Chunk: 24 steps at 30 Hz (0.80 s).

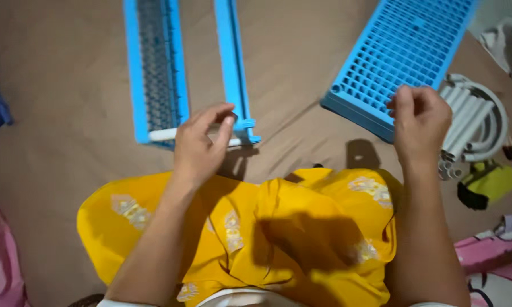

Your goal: The person assembles a blue plastic rack by inserting white PVC pipes into the corner sockets of multiple grid panels. They connect the panels together and adjust the frame, then disassemble it and lay the panels flat on the floor.

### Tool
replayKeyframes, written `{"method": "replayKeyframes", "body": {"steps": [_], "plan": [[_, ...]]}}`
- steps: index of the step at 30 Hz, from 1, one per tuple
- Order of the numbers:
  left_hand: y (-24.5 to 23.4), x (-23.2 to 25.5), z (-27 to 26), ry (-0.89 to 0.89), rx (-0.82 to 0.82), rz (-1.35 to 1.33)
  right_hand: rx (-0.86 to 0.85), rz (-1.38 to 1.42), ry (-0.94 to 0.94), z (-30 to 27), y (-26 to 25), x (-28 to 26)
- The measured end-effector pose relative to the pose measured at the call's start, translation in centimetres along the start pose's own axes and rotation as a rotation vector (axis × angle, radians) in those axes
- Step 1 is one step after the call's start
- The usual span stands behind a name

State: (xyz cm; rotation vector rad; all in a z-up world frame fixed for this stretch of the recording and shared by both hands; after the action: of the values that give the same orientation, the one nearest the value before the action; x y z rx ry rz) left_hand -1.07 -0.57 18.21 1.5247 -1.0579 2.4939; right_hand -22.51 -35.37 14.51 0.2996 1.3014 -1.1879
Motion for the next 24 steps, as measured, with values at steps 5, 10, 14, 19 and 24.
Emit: {"method": "replayKeyframes", "body": {"steps": [5, 10, 14, 19, 24], "plan": [[-3.0, -4.3, -0.6, -0.043, -0.014, 0.259, -0.265, -0.010, -0.176, -1.5, 11.5, -8.6], [-2.7, -4.8, -2.0, 0.093, 0.025, 0.463, -0.421, 0.038, -0.091, -6.4, 20.9, -10.3], [-3.0, -5.4, -2.3, 0.080, 0.004, 0.477, -0.565, 0.167, 0.112, -9.3, 24.8, -8.7], [-3.6, -5.4, -2.5, 0.111, 0.009, 0.484, -0.638, 0.256, 0.197, -10.7, 26.0, -6.6], [-4.8, -4.4, -3.3, 0.247, 0.124, 0.347, -0.640, 0.428, 0.219, -11.5, 26.3, -5.5]]}}
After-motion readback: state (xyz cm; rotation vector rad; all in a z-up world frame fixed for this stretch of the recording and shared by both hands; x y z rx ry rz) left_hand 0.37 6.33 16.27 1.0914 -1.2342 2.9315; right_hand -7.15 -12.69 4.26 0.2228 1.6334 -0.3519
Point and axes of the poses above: each hand's wrist, its own z-axis towards the middle knuckle, its own y-axis out of the palm, x = y × z, the point moved 8 cm from there along z, towards the middle knuckle, and after that the axes turned 4 degrees about -y, right-handed, at the moved point
